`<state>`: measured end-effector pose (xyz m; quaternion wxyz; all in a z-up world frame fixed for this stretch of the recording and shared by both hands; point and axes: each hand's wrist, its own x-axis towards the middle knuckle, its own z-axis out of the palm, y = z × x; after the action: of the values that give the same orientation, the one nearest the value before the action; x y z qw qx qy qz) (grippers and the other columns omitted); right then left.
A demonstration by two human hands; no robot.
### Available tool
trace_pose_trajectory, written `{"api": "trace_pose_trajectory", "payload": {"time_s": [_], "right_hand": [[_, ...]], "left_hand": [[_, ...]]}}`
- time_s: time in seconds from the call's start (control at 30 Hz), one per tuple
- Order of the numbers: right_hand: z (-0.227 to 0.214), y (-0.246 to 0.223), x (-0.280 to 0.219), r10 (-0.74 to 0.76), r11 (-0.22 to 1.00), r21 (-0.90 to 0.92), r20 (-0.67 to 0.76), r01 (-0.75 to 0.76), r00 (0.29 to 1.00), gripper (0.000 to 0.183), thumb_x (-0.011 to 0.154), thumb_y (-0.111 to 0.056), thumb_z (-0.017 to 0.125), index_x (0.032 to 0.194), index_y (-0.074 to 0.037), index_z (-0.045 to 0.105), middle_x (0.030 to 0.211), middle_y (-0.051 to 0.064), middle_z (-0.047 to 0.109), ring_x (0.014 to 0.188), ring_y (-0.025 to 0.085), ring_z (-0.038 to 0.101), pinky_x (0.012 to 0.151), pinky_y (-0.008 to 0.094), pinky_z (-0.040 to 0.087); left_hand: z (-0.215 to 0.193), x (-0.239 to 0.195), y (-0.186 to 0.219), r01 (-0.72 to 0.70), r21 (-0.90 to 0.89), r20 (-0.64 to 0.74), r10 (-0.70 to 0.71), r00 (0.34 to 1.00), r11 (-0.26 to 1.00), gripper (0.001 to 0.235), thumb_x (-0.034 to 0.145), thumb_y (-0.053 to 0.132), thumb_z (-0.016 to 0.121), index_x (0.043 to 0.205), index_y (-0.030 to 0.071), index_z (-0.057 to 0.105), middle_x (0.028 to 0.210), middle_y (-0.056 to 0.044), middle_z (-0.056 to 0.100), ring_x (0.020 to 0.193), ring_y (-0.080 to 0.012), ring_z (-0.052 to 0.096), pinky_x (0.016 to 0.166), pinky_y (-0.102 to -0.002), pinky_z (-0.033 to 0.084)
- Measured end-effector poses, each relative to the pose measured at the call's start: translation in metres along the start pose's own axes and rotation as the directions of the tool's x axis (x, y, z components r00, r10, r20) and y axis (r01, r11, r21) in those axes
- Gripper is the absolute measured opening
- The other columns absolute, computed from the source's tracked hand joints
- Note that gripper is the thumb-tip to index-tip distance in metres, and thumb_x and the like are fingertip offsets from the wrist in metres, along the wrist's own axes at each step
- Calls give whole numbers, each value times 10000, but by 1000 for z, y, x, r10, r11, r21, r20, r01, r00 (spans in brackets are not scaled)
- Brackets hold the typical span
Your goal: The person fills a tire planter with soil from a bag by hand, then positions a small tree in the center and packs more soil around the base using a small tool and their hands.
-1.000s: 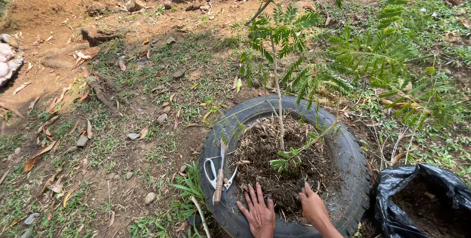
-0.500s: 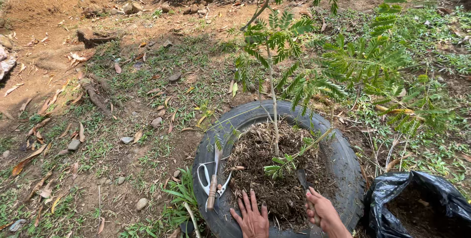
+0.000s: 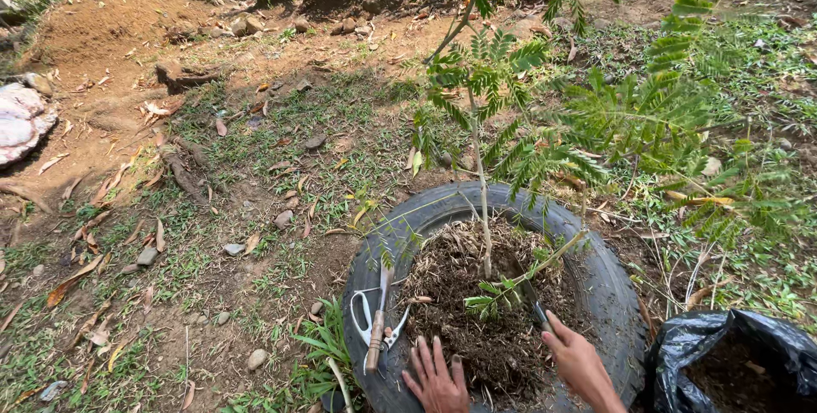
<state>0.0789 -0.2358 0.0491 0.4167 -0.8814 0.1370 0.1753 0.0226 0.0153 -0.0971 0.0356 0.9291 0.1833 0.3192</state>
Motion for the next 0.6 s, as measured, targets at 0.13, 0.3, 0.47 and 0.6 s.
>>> {"api": "trace_pose_trajectory", "payload": {"time_s": [0.13, 0.3, 0.47, 0.6], "right_hand": [[-5, 38, 42, 26, 909, 404, 189, -102, 982, 531, 999, -321, 587, 1522, -270, 511, 605, 28, 477, 429, 158, 418, 396, 339, 342], [-3, 69, 131, -59, 973, 231, 286, -9, 957, 414, 1036, -413, 603, 1365, -170, 667, 663, 26, 533, 489, 147, 445, 441, 335, 356], [-23, 32, 158, -96, 872, -473, 86, 126, 992, 493, 1019, -491, 499, 1498, -374, 490, 1229, 74, 734, 1128, 273, 728, 1012, 442, 562], [3, 4, 122, -153, 816, -552, 77, 170, 985, 484, 1039, -447, 426, 1518, -383, 458, 1228, 114, 723, 1129, 294, 727, 997, 445, 567]], "left_hand": [[15, 38, 3, 189, -499, 173, -116, 978, 846, 488, 1016, 371, 433, 1466, 185, 456, 1648, -114, 299, 1492, -339, 303, 1184, -519, 330], [35, 134, 29, 307, -598, 430, -26, 902, 741, 382, 1042, 262, 489, 1398, 157, 583, 1460, -51, 598, 1323, -270, 608, 1155, -452, 507], [52, 181, 35, 526, -441, 759, -11, 651, 727, 562, 1017, 219, 523, 1541, 142, 338, 1640, -96, 245, 1496, -323, 257, 1237, -541, 251], [51, 183, 58, 549, -377, 810, -22, 586, 746, 726, 1039, 229, 519, 1648, 220, 123, 1719, -81, -52, 1582, -320, -72, 1275, -569, 43]]}}
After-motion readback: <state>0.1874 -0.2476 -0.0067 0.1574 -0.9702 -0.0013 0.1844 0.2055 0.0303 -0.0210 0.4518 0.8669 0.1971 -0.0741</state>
